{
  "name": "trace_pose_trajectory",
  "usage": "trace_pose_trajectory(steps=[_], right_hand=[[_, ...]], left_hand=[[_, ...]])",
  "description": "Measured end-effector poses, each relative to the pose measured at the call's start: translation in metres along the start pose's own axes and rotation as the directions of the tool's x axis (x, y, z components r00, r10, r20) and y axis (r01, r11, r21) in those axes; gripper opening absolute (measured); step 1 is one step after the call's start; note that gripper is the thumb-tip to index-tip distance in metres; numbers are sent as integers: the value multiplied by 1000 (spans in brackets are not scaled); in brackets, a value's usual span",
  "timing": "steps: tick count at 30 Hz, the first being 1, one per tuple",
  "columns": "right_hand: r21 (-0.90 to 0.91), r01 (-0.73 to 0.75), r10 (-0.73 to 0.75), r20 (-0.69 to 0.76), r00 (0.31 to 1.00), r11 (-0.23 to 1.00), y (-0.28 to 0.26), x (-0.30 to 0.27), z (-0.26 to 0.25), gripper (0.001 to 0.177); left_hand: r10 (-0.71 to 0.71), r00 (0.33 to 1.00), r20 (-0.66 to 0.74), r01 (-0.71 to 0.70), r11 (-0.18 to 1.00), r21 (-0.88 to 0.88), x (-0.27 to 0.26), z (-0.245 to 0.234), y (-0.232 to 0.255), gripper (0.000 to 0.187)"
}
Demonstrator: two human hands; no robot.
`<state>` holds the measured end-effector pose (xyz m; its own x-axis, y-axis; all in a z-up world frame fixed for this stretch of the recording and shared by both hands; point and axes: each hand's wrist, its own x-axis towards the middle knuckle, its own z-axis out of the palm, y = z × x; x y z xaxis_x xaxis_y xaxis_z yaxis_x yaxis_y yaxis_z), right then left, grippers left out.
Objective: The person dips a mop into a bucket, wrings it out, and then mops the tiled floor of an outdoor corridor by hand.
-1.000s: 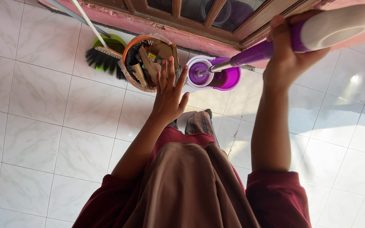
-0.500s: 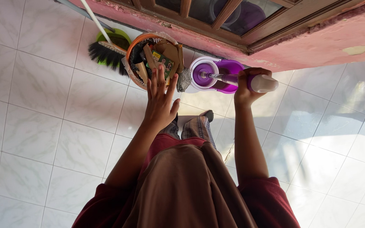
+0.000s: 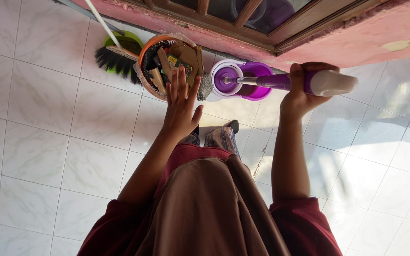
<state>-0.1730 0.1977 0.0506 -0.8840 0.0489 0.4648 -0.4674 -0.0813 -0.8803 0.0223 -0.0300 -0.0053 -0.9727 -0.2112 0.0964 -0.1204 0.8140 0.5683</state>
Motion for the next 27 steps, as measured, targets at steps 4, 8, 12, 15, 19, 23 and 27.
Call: trace_pose_trajectory(steps=[4, 8, 12, 15, 19, 23, 27], right_hand=[[110, 22, -15, -67, 998, 994, -57, 29, 0, 44], [125, 105, -98, -60, 993, 987, -109, 56, -8, 33], [33, 217, -214, -71, 974, 976, -140, 74, -25, 15], [-15, 198, -199, -80, 977, 980, -150, 80, -57, 26], [-44, 182, -184, -50, 982, 982, -150, 63, -102, 33], [-89, 107, -111, -48, 993, 990, -160, 24, -171, 30], [-114, 37, -44, -60, 997, 993, -171, -24, -242, 27]], left_hand=[[40, 999, 15, -39, 998, -56, 4, 29, -6, 93], [59, 995, 86, -52, 995, -88, 10, 72, -16, 97], [97, 973, 211, -79, 993, -93, 20, 115, -23, 98], [119, 951, 287, -98, 991, -87, 27, 141, -21, 97], [111, 907, 406, -95, 994, -61, 36, 163, -12, 98], [137, 877, 461, -98, 989, -107, 30, 178, 1, 102], [160, 852, 499, -70, 979, -194, 18, 192, 17, 117]])
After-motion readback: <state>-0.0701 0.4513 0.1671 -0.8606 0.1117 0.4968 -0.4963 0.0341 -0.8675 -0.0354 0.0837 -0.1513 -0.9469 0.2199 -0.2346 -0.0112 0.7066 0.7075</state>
